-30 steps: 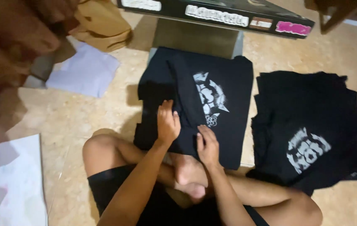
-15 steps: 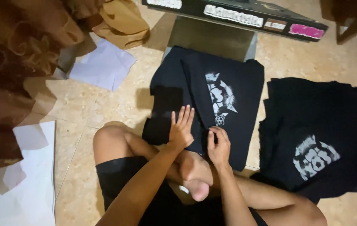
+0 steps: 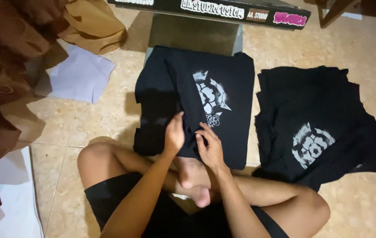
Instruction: Smoothing and aligning a t-shirt on the floor and inserting a cardboard backing to prepare it for heat pressing.
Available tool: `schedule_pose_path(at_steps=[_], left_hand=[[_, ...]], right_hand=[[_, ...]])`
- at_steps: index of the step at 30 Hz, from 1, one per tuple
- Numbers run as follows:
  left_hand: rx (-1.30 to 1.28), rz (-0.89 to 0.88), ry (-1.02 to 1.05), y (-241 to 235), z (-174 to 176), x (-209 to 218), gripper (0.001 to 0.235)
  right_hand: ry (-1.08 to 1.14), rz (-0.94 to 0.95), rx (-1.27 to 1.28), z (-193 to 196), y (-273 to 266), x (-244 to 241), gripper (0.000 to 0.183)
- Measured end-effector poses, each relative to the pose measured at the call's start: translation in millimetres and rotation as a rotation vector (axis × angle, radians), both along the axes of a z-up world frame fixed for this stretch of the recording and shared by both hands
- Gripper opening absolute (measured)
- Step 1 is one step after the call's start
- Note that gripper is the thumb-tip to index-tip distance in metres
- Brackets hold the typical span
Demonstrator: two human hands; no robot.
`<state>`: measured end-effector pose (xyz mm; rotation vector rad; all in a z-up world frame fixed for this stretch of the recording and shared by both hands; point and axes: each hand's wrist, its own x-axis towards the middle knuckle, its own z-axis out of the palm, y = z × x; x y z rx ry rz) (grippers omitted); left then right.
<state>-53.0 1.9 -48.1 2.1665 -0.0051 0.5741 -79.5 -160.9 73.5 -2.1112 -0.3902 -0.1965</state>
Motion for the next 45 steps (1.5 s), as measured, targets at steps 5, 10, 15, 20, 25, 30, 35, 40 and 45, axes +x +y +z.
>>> schedule_pose_path(at_steps=[5,10,15,20,25,30,35,40,45], left_hand=[[-0.616,0.192,0.541,10,40,26,0.063],[-0.143,0.273,0.334,1,82,40,0.084],[0.555,0.588,0.089,7,117,35,0.072],[0.541,0.26,0.027,11,104,37,0.072],[0.564,0.101,0.169,16,77,40,0.059],[0.581,0.173,0.165,10,71,41,0.062],[0.589,0.188,0.154,10,56,43,0.063],[0.63,0.208,0.115,9,49,44,0.065],[0.631,0.208,0.12,9,46,44,0.067]], right_hand=[[-0.009,0.116,-0.081,-8,16,0,0.01],[-0.019,0.202,-0.12,-14,30,2,0.013],[0.04,0.101,-0.16,-38,17,23,0.014],[-0.196,-0.095,-0.349,-44,10,56,0.017],[-0.174,-0.172,-0.617,-17,25,82,0.044],[0.153,-0.118,-0.776,1,37,99,0.067],[0.164,-0.104,-0.821,-3,37,100,0.07],[0.171,-0.099,-0.857,-2,37,100,0.071],[0.193,-0.114,-0.847,-1,37,97,0.073]])
